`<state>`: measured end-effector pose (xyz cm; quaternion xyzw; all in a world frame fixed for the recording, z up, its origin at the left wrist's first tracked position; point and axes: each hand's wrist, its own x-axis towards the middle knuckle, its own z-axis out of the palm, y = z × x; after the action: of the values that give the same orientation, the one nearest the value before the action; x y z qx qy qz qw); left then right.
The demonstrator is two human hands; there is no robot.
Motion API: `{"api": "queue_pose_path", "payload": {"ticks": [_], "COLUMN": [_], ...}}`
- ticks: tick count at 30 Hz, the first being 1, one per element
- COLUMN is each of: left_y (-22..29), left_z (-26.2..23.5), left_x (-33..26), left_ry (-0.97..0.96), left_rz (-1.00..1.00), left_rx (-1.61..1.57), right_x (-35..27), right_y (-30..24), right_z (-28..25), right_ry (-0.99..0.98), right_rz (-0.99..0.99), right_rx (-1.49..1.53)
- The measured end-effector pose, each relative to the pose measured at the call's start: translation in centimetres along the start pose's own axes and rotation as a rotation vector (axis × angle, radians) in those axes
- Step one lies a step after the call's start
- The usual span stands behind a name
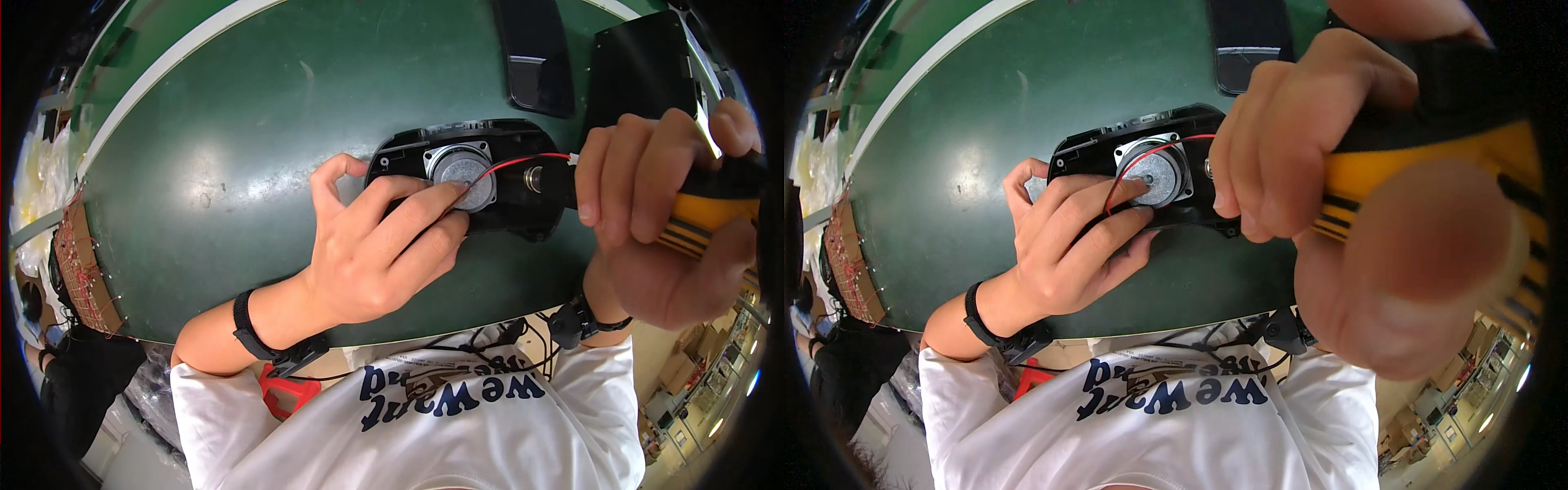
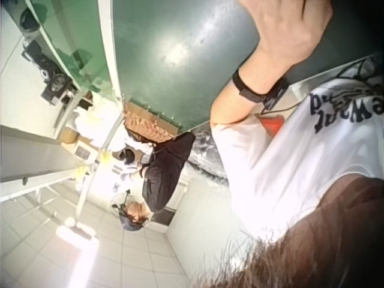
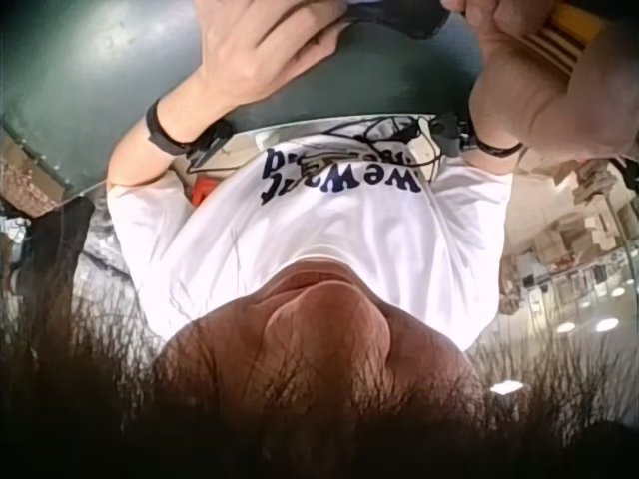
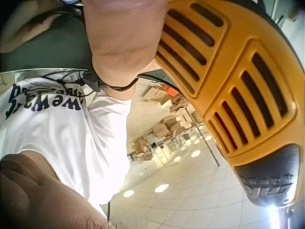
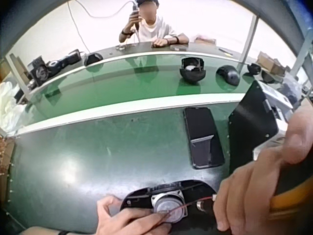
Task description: Assemble a small electronic device using an electric screwdriver.
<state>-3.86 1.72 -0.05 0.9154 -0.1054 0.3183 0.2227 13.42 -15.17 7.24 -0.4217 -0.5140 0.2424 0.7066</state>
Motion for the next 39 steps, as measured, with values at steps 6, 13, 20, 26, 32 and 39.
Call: {"api": "queue_pose_path", "payload": {"ticks": [6,13,20,26,32,39], "left_y": [0.3,1.3,0.8,0.3,0.4,1.5], "left_z": [-1.5,-0.9,-1.0,-0.9,-0.9,-1.2], "left_x": [-0.2,-0.8,-0.8,-0.3,0.0,-0.7], "left_ry": [-0.067,-0.031,-0.026,-0.014,-0.014,0.026], "left_rz": [-0.024,-0.031,-0.032,-0.03,-0.041,-0.042], "left_rx": [0.002,-0.04,-0.03,-0.022,-0.022,-0.035], "right_x": [1.3,-0.6,0.1,0.6,0.7,-0.1], "right_y": [-0.1,0.8,0.8,1.1,1.1,0.7], "right_z": [4.1,4.3,4.3,4.2,4.0,5.0], "right_ry": [0.357,0.391,0.369,0.378,0.409,0.388], "right_rz": [0.024,-0.051,-0.089,-0.064,-0.048,-0.062], "right_rx": [-0.084,0.059,0.072,0.058,0.097,0.077]}}
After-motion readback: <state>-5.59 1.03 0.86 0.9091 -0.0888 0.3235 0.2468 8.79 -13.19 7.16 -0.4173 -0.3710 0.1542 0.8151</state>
